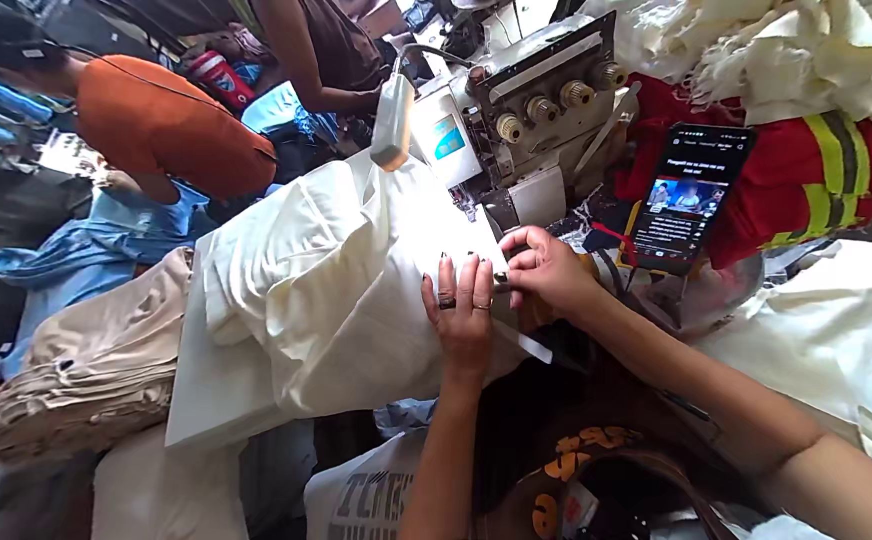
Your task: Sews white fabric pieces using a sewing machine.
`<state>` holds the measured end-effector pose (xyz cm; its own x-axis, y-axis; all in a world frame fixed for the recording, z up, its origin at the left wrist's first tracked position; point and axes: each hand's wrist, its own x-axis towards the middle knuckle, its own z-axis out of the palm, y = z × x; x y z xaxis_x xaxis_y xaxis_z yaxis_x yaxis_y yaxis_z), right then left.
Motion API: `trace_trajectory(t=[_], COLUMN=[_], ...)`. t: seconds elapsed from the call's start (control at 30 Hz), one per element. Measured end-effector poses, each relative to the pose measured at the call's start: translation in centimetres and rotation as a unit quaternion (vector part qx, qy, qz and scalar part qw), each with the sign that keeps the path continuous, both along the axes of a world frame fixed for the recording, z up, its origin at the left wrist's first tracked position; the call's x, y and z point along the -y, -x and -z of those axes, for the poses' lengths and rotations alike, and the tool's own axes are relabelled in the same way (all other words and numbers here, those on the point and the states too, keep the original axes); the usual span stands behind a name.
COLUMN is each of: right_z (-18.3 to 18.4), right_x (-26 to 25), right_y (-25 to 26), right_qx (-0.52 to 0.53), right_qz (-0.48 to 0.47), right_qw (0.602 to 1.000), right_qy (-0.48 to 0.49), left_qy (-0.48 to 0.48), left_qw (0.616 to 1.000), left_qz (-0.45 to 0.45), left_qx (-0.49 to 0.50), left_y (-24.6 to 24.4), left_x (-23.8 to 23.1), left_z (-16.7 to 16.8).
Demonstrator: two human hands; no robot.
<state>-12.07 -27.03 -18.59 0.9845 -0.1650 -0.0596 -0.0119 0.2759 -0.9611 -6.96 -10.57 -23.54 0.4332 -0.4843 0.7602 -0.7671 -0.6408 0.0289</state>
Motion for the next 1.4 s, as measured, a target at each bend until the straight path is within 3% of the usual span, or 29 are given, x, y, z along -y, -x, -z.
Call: trace_trajectory(t=[0.17,0.27,0.4,0.6,0.77,0.97,1.13,1.33,1.4], right_z=[-0.4,-0.1,2.6,4.1,2.2,-2.0,-1.0,1.2,1.7], right_x=[1.0,0.4,-0.6,-1.4,-2.2,-2.2,-2.6,0.7,1.0], right_y=[-2.2,-2.3,-0.6,0.7,-0.1,-3.0,-2.9,-0.2,0.0], right_qx=[0.064,0.042,0.055,0.027,0.135,0.237,0.238,0.065,0.052], right_qz=[0.035,0.067,0.095,0.022,-0.015,0.043,-0.014,0.093,0.111], right_qw=[0.990,0.977,0.976,0.970,0.940,0.896,0.872,0.820,0.822], right_qy=[0.117,0.196,0.188,0.239,0.313,0.372,0.428,0.560,0.556], left_qy=[0.002,-0.005,-0.019,-0.030,-0.032,0.032,0.097,0.081,0.126], left_qw=[1.000,0.997,0.991,0.992,0.987,0.993,0.989,0.984,0.974], left_qz=[0.014,0.054,0.091,0.085,0.041,-0.078,-0.062,-0.023,-0.012], left_qx=[-0.001,-0.054,-0.098,-0.089,-0.154,-0.085,-0.092,-0.160,-0.188], left_y=[-2.4,-4.6,-6.6,-8.0,-10.4,-3.6,2.8,4.1,4.3], left_x=[1.0,0.8,0.0,-0.2,-0.4,-4.5,-5.7,-4.5,-6.1], left_z=[-3.1,-5.0,-6.2,-6.6,-7.9,-8.6,-7.7,-2.9,-3.9])
